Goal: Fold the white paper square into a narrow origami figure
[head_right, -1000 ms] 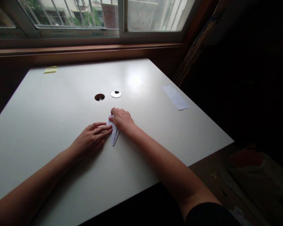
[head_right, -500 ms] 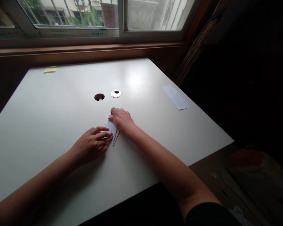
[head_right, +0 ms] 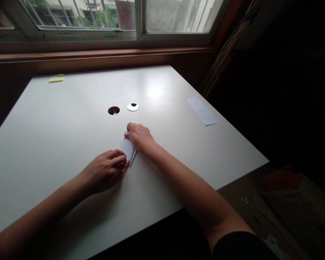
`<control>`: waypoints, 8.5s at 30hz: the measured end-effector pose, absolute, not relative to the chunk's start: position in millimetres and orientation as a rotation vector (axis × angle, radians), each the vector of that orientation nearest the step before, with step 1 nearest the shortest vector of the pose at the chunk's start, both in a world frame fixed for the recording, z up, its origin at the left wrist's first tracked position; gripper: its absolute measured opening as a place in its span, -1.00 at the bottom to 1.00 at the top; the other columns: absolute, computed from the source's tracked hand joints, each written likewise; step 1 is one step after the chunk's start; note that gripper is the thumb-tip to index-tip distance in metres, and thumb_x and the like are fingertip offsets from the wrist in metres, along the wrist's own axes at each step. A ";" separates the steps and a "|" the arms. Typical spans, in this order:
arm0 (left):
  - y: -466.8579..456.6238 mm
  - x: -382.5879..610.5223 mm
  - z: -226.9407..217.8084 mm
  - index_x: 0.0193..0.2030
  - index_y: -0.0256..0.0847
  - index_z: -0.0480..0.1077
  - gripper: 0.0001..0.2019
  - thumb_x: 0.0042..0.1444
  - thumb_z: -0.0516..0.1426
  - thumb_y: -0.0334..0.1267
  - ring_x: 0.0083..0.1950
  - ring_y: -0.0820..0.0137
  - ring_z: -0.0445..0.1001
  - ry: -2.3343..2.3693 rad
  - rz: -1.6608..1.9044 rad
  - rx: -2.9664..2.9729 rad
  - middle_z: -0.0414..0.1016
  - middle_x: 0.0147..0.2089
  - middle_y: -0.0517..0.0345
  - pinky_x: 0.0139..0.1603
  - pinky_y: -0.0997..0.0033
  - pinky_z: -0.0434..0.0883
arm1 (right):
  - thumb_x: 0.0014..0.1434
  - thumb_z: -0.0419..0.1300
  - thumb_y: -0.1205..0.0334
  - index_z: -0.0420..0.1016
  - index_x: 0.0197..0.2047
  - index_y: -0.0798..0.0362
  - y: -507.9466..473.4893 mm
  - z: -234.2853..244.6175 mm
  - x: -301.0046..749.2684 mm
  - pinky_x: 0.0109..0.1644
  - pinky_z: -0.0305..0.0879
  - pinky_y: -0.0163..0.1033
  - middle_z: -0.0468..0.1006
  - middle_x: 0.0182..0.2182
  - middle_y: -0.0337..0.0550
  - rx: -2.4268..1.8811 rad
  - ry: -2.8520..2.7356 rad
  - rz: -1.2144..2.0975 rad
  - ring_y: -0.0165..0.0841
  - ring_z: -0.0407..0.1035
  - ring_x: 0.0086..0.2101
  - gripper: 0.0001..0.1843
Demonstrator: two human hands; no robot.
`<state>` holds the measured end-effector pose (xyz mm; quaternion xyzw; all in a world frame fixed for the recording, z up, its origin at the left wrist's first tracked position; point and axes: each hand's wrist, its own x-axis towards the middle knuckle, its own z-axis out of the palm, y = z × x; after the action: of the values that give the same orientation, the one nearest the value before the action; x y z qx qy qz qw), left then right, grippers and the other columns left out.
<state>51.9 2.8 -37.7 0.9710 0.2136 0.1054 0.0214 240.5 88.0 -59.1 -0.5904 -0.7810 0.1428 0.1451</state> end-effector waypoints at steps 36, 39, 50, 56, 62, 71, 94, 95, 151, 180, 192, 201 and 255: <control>31.6 34.6 -53.6 0.25 -0.06 0.34 -0.63 0.34 0.03 -0.31 0.19 0.31 0.42 0.489 0.525 2.949 0.49 0.18 0.08 0.21 0.21 0.40 | 0.32 0.08 0.16 0.35 -0.19 0.02 80.1 -64.8 252.2 -0.14 0.18 -0.24 0.48 -0.28 -0.17 -1.470 -2.008 0.455 -0.33 0.31 -0.26 -0.87; 29.3 35.2 -56.6 0.27 -0.07 0.33 -0.62 0.33 0.03 -0.31 0.21 0.25 0.39 0.577 0.494 2.986 0.46 0.20 0.07 0.18 0.17 0.39 | 0.31 0.08 0.19 0.36 -0.23 0.05 73.6 -63.9 261.4 -0.18 0.23 -0.27 0.45 -0.31 -0.19 -1.360 -1.845 0.496 -0.36 0.31 -0.30 -0.88; 17.6 44.5 -55.0 0.33 -0.25 0.23 -0.53 0.28 0.02 -0.32 0.17 0.14 0.35 0.790 0.320 3.052 0.40 0.21 -0.09 0.15 0.12 0.36 | 0.32 0.14 0.21 0.62 -0.09 -0.01 24.5 -64.9 282.5 -0.11 0.34 -0.23 0.48 -0.27 -0.10 -1.138 -2.150 0.431 -0.35 0.39 -0.25 -0.77; 18.4 44.0 -56.3 0.33 -0.24 0.23 -0.54 0.29 0.01 -0.31 0.17 0.14 0.35 0.801 0.310 3.079 0.43 0.16 -0.08 0.10 0.15 0.36 | 0.33 0.13 0.19 0.63 -0.07 -0.06 22.5 -66.9 280.4 -0.16 0.31 -0.28 0.45 -0.27 -0.12 -1.128 -2.284 0.303 -0.38 0.36 -0.28 -0.76; 18.6 45.1 -56.5 0.31 -0.23 0.25 -0.55 0.29 0.02 -0.29 0.14 0.15 0.35 0.812 0.322 3.058 0.44 0.13 -0.07 0.08 0.14 0.36 | 0.36 0.08 0.18 0.61 -0.06 -0.10 22.7 -65.8 275.5 -0.17 0.25 -0.30 0.43 -0.28 -0.16 -1.232 -2.332 0.200 -0.39 0.33 -0.31 -0.73; 17.5 45.6 -54.4 0.29 -0.21 0.27 -0.53 0.23 0.05 -0.30 0.14 0.13 0.34 0.826 0.293 3.037 0.43 0.12 -0.07 0.07 0.13 0.36 | 0.36 0.07 0.22 0.59 -0.04 -0.04 39.2 -66.7 265.1 -0.12 0.25 -0.27 0.40 -0.28 -0.12 -1.309 -2.348 0.098 -0.36 0.28 -0.30 -0.73; 20.2 44.3 -53.0 0.22 -0.17 0.36 -0.55 0.17 0.10 -0.37 0.22 0.11 0.30 0.818 0.437 2.909 0.32 0.24 -0.12 0.23 0.02 0.39 | 0.39 0.00 0.17 0.49 0.12 -0.11 54.3 -61.1 251.7 -0.22 0.23 -0.27 0.43 -0.16 -0.06 -1.535 -2.372 0.021 -0.32 0.35 -0.26 -0.66; 19.9 44.6 -52.6 0.22 -0.17 0.37 -0.55 0.17 0.11 -0.37 0.21 0.11 0.31 0.819 0.439 2.912 0.31 0.24 -0.12 0.24 0.03 0.38 | 0.39 -0.01 0.16 0.49 0.11 -0.11 56.7 -61.3 250.6 -0.22 0.23 -0.27 0.43 -0.17 -0.06 -1.542 -2.368 0.021 -0.32 0.36 -0.26 -0.66; 29.5 37.9 -61.9 0.30 -0.31 0.28 -0.55 0.32 -0.03 -0.25 0.38 0.07 0.19 1.149 0.464 2.926 0.29 0.34 -0.11 0.28 0.00 0.32 | 0.32 0.06 0.24 0.55 -0.04 0.04 -5.2 -47.5 279.9 -0.25 0.21 -0.29 0.44 -0.34 -0.15 -1.122 -2.609 0.047 -0.40 0.28 -0.41 -0.73; 30.7 36.2 -55.9 0.19 -0.20 0.39 -0.64 0.30 0.08 -0.20 0.06 0.14 0.32 0.964 0.611 2.959 0.43 0.09 -0.07 0.14 0.05 0.39 | 0.28 0.15 0.32 0.45 0.15 0.05 -25.4 -51.8 317.4 -0.08 0.44 -0.16 0.53 -0.13 -0.01 -0.909 -2.422 0.135 -0.31 0.38 -0.19 -0.63; 33.6 34.1 -59.0 0.02 -0.09 0.47 -0.78 0.28 0.13 -0.19 0.00 0.23 0.34 0.848 0.703 2.743 0.45 -0.04 0.02 0.05 0.17 0.40 | 0.37 0.07 0.20 0.37 0.26 0.00 -20.6 -52.4 304.8 0.09 0.29 -0.07 0.50 0.14 -0.07 -0.940 -2.635 0.057 -0.22 0.31 0.10 -0.59; 36.6 33.8 -56.5 -0.18 -0.16 0.42 -0.88 0.29 0.12 -0.18 -0.01 0.28 0.35 0.830 0.644 2.595 0.47 -0.05 0.06 0.03 0.23 0.38 | 0.38 0.05 0.29 0.41 0.21 0.03 -24.2 -52.9 311.8 0.06 0.31 -0.11 0.51 0.14 -0.09 -0.863 -2.665 0.029 -0.23 0.33 0.09 -0.63; 39.8 26.9 -55.5 0.22 -0.06 0.36 -0.63 0.30 0.06 -0.36 0.30 0.24 0.33 0.639 0.772 2.691 0.48 0.19 0.09 0.26 0.07 0.38 | 0.31 0.14 0.23 0.48 0.12 -0.06 -2.9 -49.0 312.7 -0.05 0.36 -0.17 0.57 -0.03 -0.11 -0.747 -2.666 -0.063 -0.31 0.39 -0.08 -0.68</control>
<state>26.9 39.8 -55.5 0.9287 0.2204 0.2663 0.1345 312.7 -2.9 -49.0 -0.2651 -0.9460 -0.0225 0.1851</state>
